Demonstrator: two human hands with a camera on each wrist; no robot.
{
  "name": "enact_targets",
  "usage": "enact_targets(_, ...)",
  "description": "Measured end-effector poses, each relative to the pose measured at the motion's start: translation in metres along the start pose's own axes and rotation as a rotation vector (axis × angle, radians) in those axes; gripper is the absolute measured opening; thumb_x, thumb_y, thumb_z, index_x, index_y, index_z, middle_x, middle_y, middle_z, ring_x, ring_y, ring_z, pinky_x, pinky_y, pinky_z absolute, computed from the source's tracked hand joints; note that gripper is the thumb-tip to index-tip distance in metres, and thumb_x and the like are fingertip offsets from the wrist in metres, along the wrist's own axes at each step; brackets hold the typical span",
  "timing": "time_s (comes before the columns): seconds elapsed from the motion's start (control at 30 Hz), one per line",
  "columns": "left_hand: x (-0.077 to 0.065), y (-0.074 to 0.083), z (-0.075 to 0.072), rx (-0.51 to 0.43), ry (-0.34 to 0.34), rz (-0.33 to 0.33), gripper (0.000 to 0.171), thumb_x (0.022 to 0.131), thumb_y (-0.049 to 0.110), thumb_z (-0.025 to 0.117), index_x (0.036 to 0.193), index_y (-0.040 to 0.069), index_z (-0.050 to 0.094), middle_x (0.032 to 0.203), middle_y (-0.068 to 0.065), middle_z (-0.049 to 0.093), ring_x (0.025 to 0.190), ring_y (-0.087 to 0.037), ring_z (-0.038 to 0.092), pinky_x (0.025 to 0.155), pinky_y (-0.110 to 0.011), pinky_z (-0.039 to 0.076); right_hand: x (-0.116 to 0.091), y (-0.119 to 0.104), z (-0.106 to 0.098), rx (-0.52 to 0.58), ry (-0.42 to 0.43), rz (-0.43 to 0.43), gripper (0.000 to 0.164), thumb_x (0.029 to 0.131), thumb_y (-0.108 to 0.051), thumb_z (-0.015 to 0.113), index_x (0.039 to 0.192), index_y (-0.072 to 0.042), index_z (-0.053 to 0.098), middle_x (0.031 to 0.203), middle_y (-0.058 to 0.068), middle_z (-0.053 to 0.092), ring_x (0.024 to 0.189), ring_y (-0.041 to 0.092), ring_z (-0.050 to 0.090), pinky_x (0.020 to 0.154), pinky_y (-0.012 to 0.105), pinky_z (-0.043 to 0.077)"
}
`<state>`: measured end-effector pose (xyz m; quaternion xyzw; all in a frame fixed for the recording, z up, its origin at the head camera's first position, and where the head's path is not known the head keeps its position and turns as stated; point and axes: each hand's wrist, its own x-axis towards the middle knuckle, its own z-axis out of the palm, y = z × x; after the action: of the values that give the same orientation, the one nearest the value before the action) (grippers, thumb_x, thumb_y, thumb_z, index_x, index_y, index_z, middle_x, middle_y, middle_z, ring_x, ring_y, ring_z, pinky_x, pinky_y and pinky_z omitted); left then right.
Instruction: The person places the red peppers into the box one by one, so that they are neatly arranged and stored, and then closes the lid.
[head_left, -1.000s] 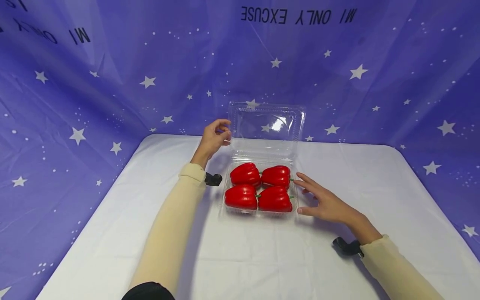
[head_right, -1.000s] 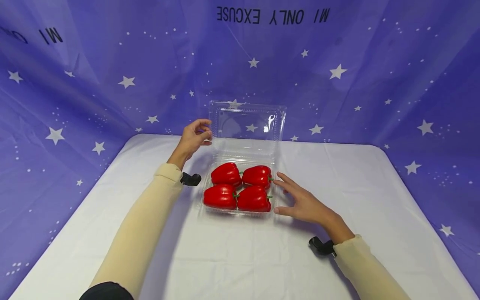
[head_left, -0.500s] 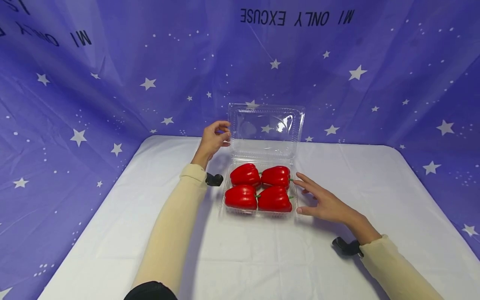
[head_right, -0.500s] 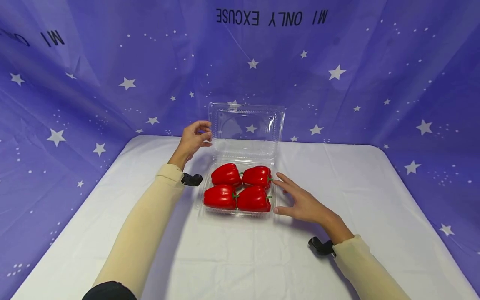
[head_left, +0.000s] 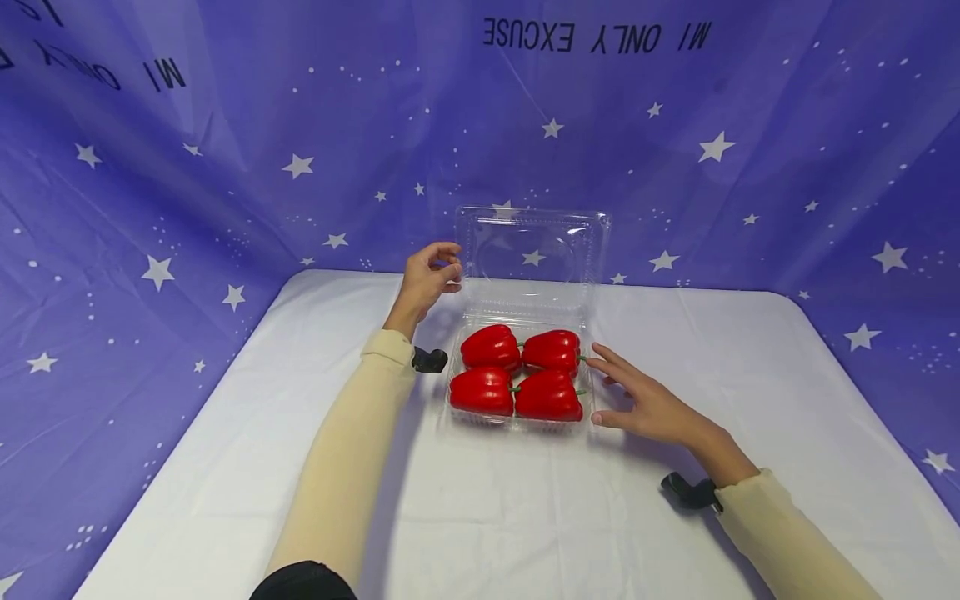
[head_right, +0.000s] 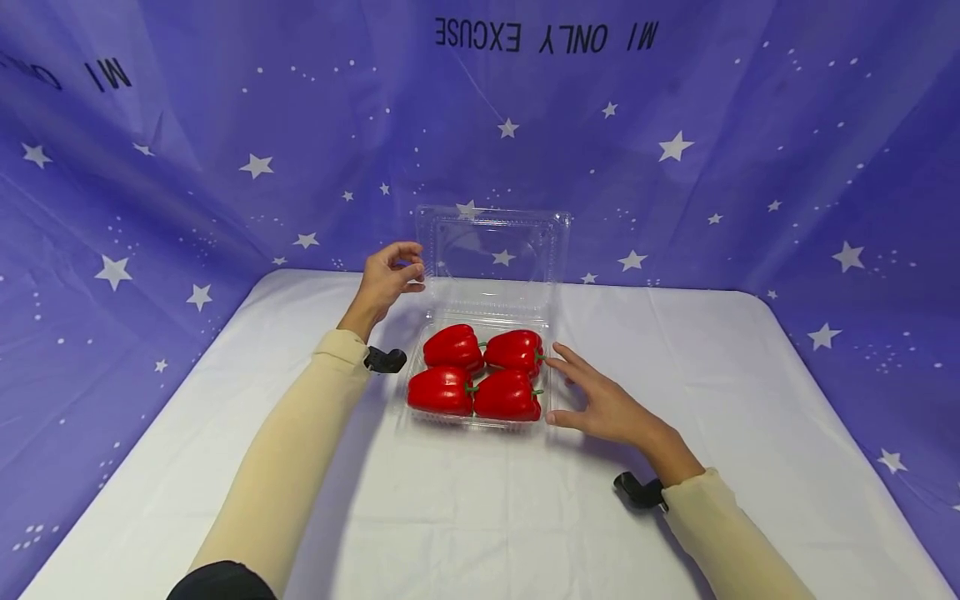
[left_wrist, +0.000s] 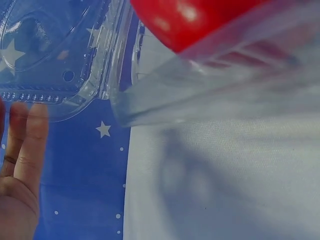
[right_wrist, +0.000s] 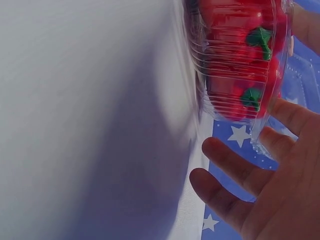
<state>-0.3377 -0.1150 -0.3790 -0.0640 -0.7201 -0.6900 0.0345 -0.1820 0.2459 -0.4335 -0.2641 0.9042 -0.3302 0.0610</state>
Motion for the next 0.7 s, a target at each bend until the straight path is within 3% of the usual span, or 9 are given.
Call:
enact_targets(0.33,0.000,0.000,0.001,-0.003,0.014,0.006,0.035,0.091,-0.007,0.062,0.125,-0.003,0.061,0.089,0.003,0.057,0.073,-0.013,0.063,0.063,-0.022,0.059,0.001,-0.002,-0.003,0.013,-0.011,-0.009,0.083,0.084,-0.034,0.078,0.153,-0.012,0.038,0.166,0.014,0.021,0.125,0.037,0.057,0.099,0.064,0.049)
enact_targets(0.47,0.000,0.000,0.001,0.011,0.028,0.000,0.034,0.091,-0.006,0.063,0.124,-0.001,0.062,0.092,0.001,0.059,0.073,-0.014,0.063,0.062,-0.023,0.060,0.003,-0.001,-0.008,0.004,-0.022,-0.021,0.076,0.088,-0.032,0.074,0.152,-0.011,0.040,0.165,0.014,0.023,0.133,0.042,0.051,0.101,0.065,0.047)
enact_targets(0.6,-0.001,-0.001,0.001,0.026,0.038,-0.003,0.033,0.091,-0.004,0.064,0.123,0.001,0.063,0.095,-0.002,0.061,0.073,-0.012,0.062,0.062,-0.024,0.060,0.009,0.001,-0.017,-0.012,0.022,-0.028,0.066,0.091,-0.026,0.071,0.148,-0.008,0.045,0.159,0.016,0.037,0.141,0.043,0.042,0.104,0.067,0.043)
enact_targets(0.7,-0.001,-0.001,0.000,0.031,0.043,-0.006,0.032,0.091,-0.003,0.064,0.123,0.003,0.064,0.094,-0.001,0.060,0.073,-0.012,0.063,0.063,-0.024,0.060,0.019,0.004,-0.025,-0.016,0.096,-0.018,0.056,0.092,-0.021,0.070,0.142,-0.006,0.052,0.148,0.017,0.051,0.135,0.042,0.048,0.103,0.064,0.046)
